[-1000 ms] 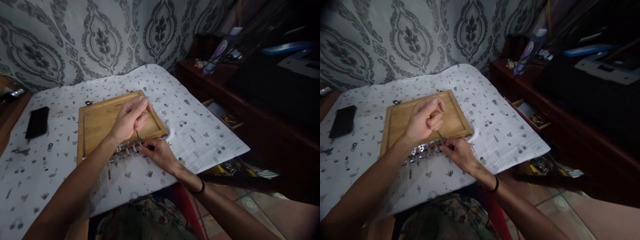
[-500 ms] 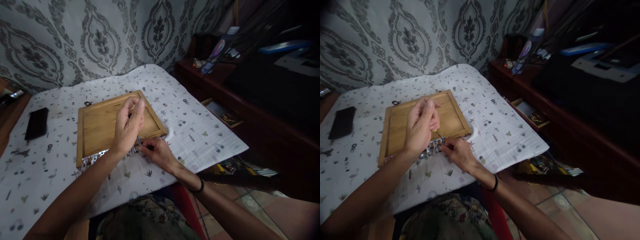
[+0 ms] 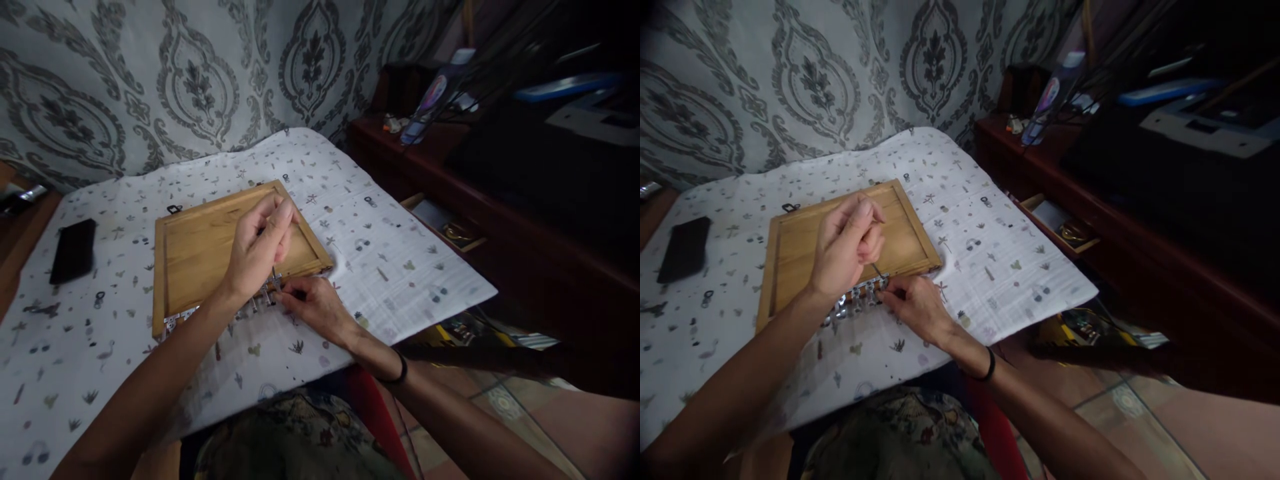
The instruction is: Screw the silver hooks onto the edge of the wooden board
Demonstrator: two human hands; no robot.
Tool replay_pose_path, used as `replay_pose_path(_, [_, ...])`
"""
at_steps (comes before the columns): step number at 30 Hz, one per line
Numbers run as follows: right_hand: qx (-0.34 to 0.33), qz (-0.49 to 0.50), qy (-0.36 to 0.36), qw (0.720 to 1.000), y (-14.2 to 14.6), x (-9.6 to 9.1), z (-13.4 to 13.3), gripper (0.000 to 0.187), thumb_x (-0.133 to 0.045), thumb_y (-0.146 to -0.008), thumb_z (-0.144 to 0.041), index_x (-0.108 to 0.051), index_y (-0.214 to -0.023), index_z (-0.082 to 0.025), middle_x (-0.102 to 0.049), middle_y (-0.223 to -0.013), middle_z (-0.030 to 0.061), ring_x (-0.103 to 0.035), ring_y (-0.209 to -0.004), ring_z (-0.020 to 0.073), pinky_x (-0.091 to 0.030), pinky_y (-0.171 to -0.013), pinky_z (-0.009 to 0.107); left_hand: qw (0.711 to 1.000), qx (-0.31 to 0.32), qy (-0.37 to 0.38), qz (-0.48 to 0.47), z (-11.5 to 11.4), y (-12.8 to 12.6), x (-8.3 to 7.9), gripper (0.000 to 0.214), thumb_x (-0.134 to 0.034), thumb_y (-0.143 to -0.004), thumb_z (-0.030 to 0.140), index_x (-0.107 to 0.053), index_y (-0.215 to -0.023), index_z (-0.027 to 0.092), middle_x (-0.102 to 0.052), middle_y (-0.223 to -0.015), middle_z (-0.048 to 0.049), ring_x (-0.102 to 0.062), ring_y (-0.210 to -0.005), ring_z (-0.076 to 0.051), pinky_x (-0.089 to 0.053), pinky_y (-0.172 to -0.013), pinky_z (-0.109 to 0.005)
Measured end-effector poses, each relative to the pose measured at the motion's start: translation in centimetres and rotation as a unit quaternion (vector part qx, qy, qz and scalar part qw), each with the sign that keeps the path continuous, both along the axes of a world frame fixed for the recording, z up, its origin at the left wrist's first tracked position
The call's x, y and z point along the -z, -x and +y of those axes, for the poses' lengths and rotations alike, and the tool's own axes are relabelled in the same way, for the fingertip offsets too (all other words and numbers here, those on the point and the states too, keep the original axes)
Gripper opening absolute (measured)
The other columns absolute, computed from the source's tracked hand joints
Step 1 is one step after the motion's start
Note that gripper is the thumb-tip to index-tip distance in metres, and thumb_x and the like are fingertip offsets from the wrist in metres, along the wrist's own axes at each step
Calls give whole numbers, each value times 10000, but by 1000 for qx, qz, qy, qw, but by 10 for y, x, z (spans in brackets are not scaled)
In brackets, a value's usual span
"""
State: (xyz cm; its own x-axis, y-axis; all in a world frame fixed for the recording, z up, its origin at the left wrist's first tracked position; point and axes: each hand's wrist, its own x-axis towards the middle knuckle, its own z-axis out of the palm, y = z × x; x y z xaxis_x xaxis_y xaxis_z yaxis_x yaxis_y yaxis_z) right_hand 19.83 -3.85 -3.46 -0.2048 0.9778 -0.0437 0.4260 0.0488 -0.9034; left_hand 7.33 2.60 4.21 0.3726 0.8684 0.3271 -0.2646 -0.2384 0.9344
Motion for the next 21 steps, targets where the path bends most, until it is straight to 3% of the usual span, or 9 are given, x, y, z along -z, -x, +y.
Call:
replay_pose_path(3, [5,-4,10,1000,0,0,1,319,-685,-929,-265,-610,-631,-182,-563,-575,-38,-453,-558,106,-314,-593,253,1000,-14,-10,14,-2,4,2,400,-633,-972,583,-545,-808,229,-312,-513,98,-255,-417,-74,-265,-424,-229])
replay_pose_path(6, [5,-8,11,1000,0,1,1,318,-680,-931,-280,-615,-636,-181,-572,-588,-32,-469,-570,110,-315,-599,257,994,-27,-63,90,-4,14,-2,381,-596,-1004,545,-560,-820,214,-431,-598,58,-396,-516,-93,-365,-518,-241])
replay_pose_path(9, [6,-12,7,1000,0,4,1,312,-679,-924,-288,-620,-637,-180,-577,-589,-30,-473,-572,112,-317,-597,257,963,-39,-144,226,-7,28,-10,270,-646,-983,467,-618,-928,204,-600,-801,1,-569,-749,-134,-461,-697,-264])
replay_pose_path(12, [6,-12,6,1000,-1,5,1,315,-678,-916,-298,-618,-630,-181,-574,-580,-30,-462,-560,110,-317,-586,257,928,-21,-188,321,-9,39,-13,248,-675,-950,398,-628,-1090,199,-675,-977,-31,-631,-927,-170,-488,-844,-299])
replay_pose_path(21, [6,-12,-4,1000,-1,7,2,319,-667,-916,-318,-627,-630,-183,-578,-575,-24,-454,-548,111,-313,-569,259,922,16,-151,355,-10,48,-7,257,-628,-968,434,-653,-1099,213,-695,-1039,-22,-640,-906,-161,-481,-703,-259])
